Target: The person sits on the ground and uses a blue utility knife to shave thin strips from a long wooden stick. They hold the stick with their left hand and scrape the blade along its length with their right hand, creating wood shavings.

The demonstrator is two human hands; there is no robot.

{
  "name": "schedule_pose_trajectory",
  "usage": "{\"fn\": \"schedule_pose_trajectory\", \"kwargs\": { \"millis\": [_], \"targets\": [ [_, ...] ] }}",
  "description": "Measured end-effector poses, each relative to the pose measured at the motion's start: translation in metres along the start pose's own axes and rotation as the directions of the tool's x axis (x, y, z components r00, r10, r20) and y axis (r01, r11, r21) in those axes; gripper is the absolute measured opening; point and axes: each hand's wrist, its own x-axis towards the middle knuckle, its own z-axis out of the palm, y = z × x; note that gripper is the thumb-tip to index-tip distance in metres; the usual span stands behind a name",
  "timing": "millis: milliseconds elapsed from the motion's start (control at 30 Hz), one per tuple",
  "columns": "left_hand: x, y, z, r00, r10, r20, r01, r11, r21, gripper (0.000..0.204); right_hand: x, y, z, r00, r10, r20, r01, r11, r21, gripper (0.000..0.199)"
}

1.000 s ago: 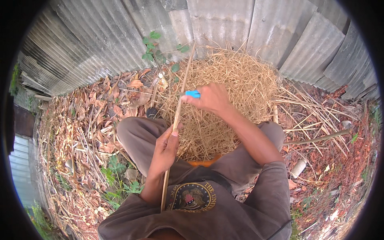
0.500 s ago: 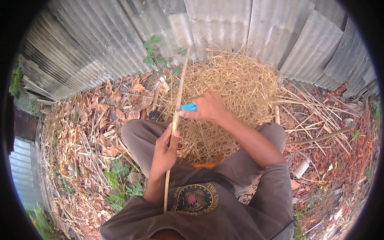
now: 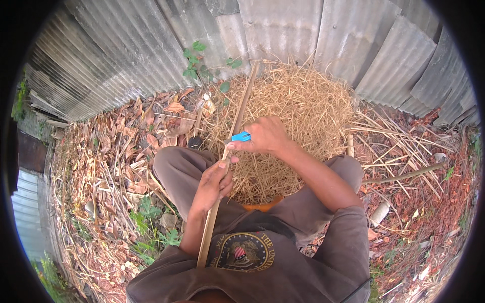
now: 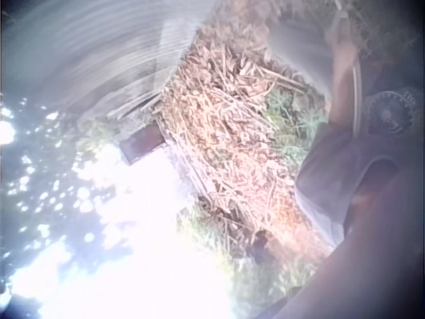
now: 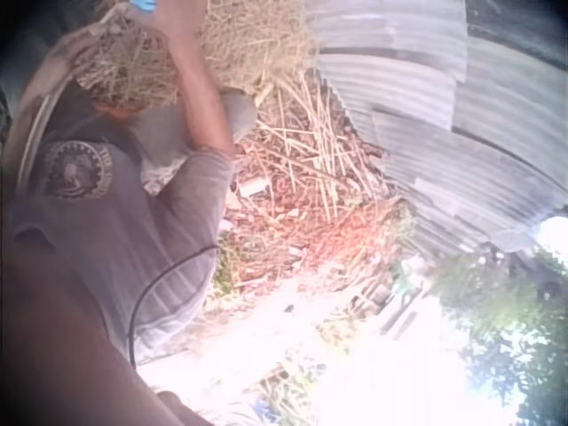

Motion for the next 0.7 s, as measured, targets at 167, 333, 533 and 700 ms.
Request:
{"fn": "schedule_pose_trajectory", "kwargs": {
  "millis": [167,333,533,700],
  "targets": [
    [0.005,0.006,0.007,0.999,-0.031,-0.009,0.031,0.998,0.052,0.043,0.008,0.013,0.0,0.998,0.032,0.048,-0.029,0.997,-0.075,0.081],
    [0.007,0.005,0.002,1.0,-0.021,0.015,0.02,0.994,0.11,0.044,0.013,0.03,0.004,0.999,-0.01,-0.035,0.004,0.985,-0.172,0.079],
    [0.004,0.004,0.0,0.999,-0.041,0.01,0.04,0.99,0.134,0.044,0.02,0.04,0.019,0.993,0.104,-0.063,-0.112,0.984,-0.139,0.082],
    [-0.035,0.005,-0.001,0.985,-0.11,0.133,0.1,0.992,0.081,0.042,0.031,0.151,-0.035,0.783,0.595,-0.179,-0.61,0.791,-0.041,0.087]
  ]
}}
